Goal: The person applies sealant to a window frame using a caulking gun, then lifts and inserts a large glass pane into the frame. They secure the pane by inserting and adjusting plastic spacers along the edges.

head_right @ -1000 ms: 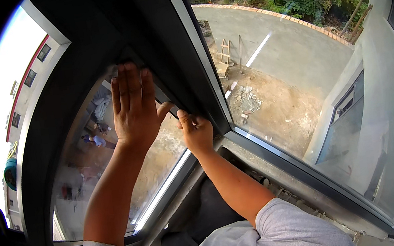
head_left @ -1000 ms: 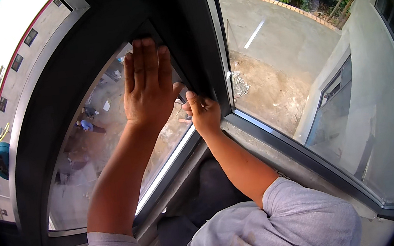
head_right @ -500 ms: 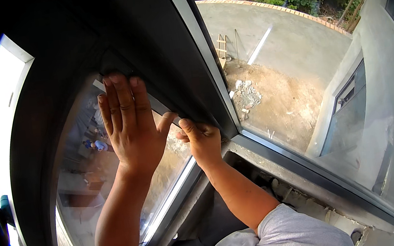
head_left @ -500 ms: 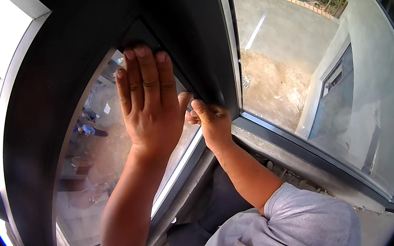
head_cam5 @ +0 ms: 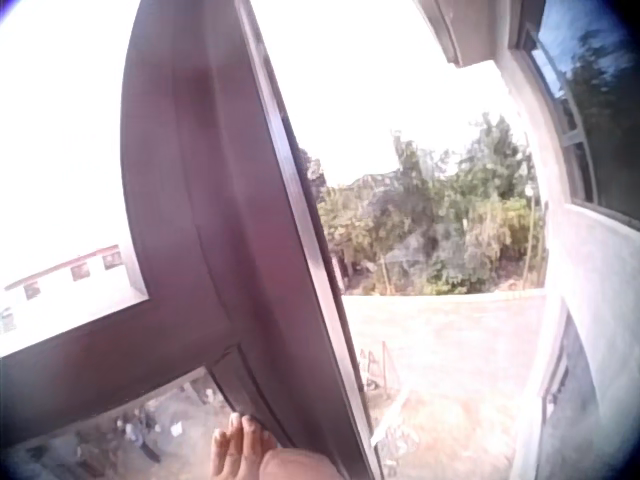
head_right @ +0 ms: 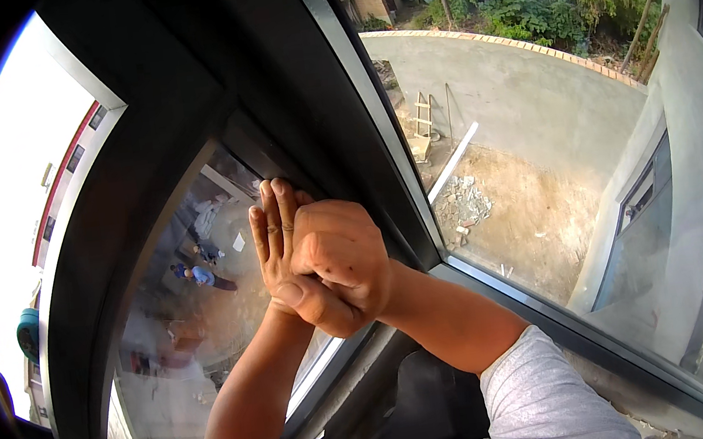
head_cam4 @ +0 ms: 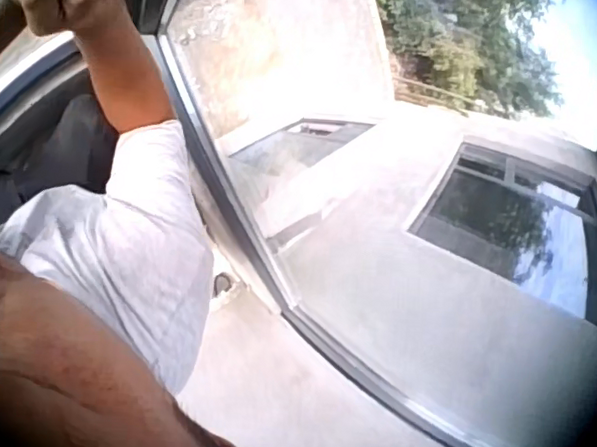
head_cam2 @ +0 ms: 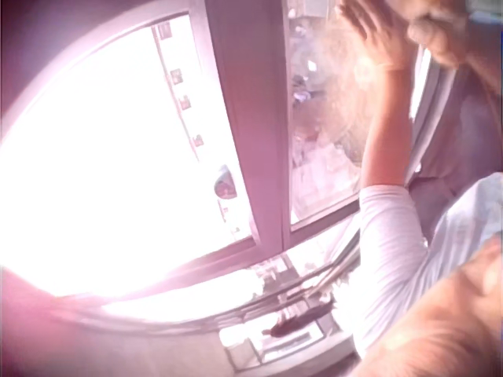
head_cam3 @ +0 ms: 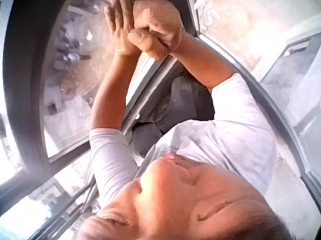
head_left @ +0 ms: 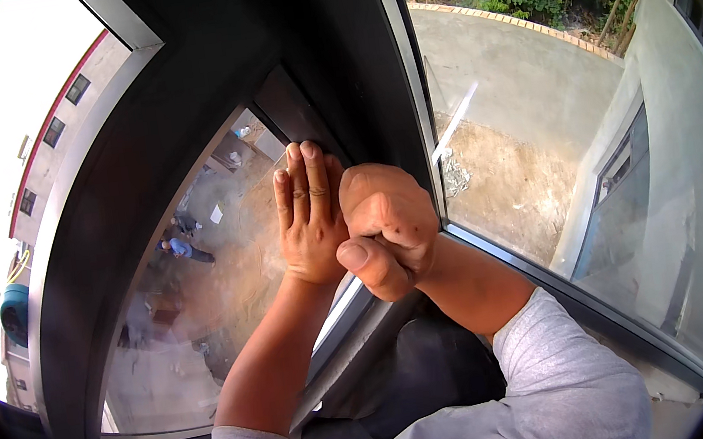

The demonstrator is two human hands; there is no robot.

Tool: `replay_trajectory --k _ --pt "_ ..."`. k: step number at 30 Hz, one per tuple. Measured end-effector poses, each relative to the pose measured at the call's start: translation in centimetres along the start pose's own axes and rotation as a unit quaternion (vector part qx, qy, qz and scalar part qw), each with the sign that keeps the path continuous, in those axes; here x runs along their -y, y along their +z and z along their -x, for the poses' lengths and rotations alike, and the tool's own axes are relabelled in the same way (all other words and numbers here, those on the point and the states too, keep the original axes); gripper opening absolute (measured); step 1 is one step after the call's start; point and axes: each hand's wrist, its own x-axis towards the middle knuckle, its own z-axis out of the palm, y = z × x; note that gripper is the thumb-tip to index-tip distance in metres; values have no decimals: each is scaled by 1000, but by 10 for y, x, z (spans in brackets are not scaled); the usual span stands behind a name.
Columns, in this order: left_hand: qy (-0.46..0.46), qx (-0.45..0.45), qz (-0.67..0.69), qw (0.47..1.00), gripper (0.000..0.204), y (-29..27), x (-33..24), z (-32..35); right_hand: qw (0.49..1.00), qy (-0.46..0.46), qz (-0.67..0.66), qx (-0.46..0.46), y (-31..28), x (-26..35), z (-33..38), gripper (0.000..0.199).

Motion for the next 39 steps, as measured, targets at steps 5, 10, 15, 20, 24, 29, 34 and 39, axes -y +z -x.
replay_trajectory --k 5,10,15,20,24,29,34,39 --pt "-34 51 128 990 41 -4 -1 -1 986 -88 54 131 17 -21 -48 20" --pt "-179 115 601 771 35 -3 -8 -11 988 -96 64 102 19 -54 -53 21" --pt "-24 79 223 971 50 -18 8 3 986 -100 -13 130 47 -8 -61 24" --pt "-9 105 218 970 52 21 -4 1 973 -164 13 160 48 -10 -57 24" --pt "2 76 187 979 65 -8 9 8 988 -106 16 114 49 -26 -50 19" --pt "54 78 23 995 99 1 0 9 987 -87 -103 89 27 31 5 25" --pt "44 28 43 998 96 3 -5 2 983 5 -13 181 -33 18 92 24" --pt "50 5 20 999 105 6 -5 2 979 18 36 198 -34 -9 147 28"
